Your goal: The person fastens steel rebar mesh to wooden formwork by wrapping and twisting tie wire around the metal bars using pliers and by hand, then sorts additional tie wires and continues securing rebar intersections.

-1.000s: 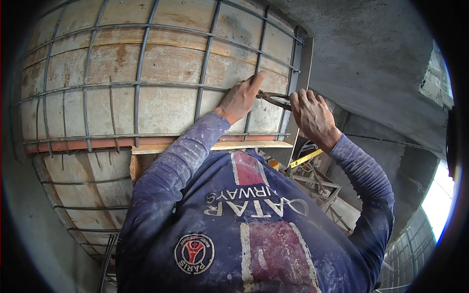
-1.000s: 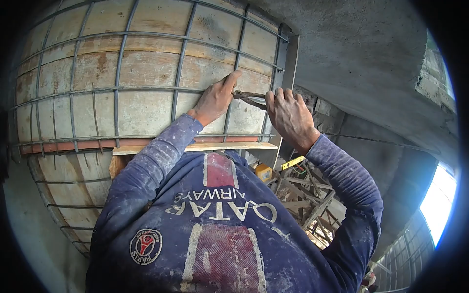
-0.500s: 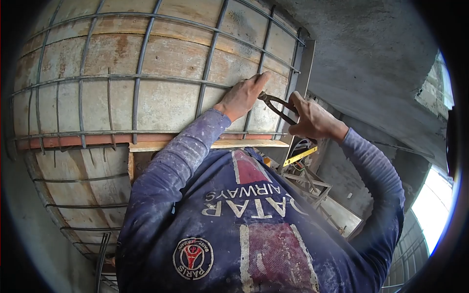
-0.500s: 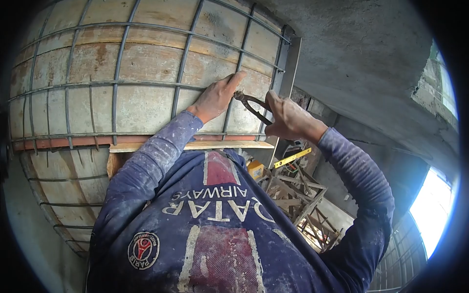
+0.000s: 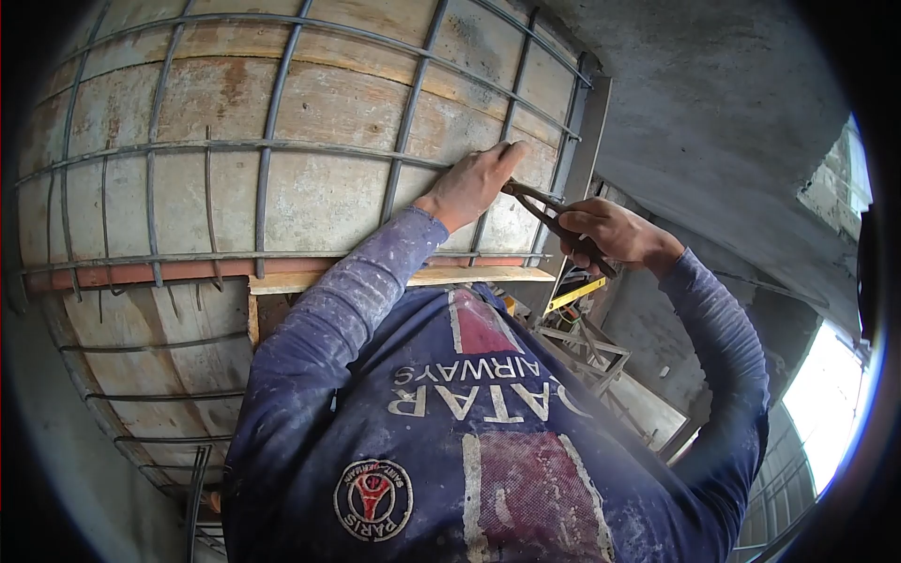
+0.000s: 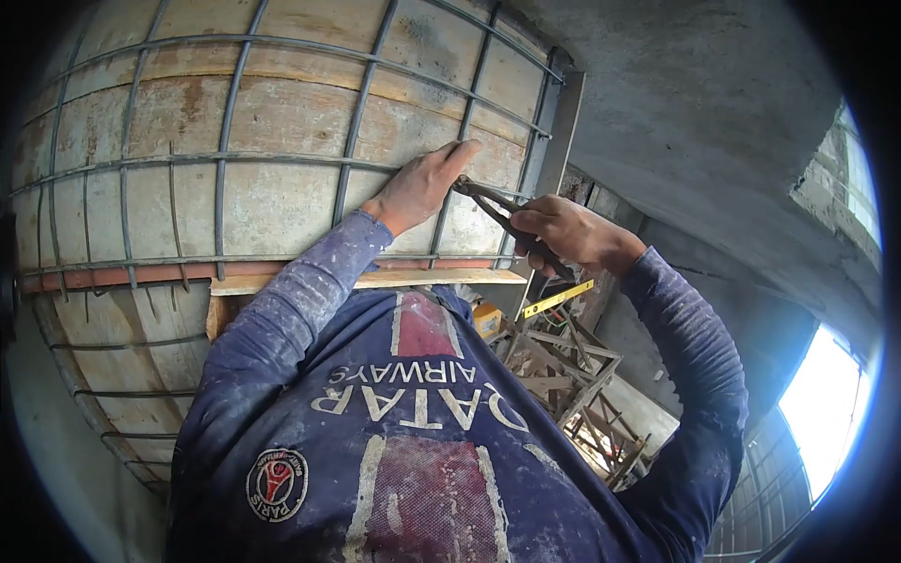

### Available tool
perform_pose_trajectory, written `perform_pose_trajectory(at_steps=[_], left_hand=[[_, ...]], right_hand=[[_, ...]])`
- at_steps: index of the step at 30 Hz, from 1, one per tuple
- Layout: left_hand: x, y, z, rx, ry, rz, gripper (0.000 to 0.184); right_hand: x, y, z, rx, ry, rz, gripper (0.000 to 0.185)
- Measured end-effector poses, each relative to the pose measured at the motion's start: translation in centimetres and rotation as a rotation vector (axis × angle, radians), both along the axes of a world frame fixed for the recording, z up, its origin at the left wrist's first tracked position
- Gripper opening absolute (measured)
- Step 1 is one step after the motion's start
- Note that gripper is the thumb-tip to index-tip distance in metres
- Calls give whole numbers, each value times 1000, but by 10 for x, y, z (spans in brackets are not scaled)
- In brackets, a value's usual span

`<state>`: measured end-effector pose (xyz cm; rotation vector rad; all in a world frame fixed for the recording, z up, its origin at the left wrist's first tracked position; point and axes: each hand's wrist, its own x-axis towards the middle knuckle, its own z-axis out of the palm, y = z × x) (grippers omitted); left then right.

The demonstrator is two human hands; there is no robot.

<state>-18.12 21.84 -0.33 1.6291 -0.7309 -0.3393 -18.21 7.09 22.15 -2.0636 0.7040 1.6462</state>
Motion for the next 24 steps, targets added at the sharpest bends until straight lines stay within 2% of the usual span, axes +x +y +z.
perform_pose_trajectory(at_steps=[1,2,4,7,8,9,11,12,13,15,16,17,19,20,21,22,24], left_hand=[[-1,1,-2,4,10,3,55],[-2,2,-3,-34,-13,0,56],[-1,3,-2,-74,-42,-8,57],[0,1,2,-28,1,-39,58],[0,-1,-1,-51,2,-22,58],[-1,-1,-3,-72,7,-7,58],[2,-1,-2,-49,20,-15,59],[0,0,-2,-29,38,-33,59],[0,3,1,-26,42,-34,59],[5,8,11,-24,58,-27,53],[8,8,10,-27,49,-43,53],[12,7,8,32,26,-77,47],[12,6,6,95,19,-123,41],[16,6,6,138,-37,-148,35],[20,7,5,181,-96,-168,30],[20,8,2,184,-97,-170,30],[16,8,-5,18,-170,-86,28]], right_hand=[[-1,-2,-1,50,21,-156,33],[-3,0,0,53,29,-156,33],[-5,11,5,-50,-60,-22,33],[-7,19,7,-114,-75,27,32],[-6,21,5,-58,2,-367,26],[-10,16,3,-59,2,-367,26],[-14,9,-1,101,54,-931,26],[-15,10,4,73,51,-854,38],[-12,18,8,74,56,-855,38],[-14,29,15,-95,-105,-141,50],[-26,18,9,-110,-242,129,54],[-34,12,6,-120,-248,112,54],[-49,8,3,-313,-693,1131,46],[-50,13,1,-402,-744,1251,37],[-54,14,-2,-401,-745,1245,37],[-59,13,-5,-406,-637,1187,36],[-54,10,-7,-379,-415,1023,31]])
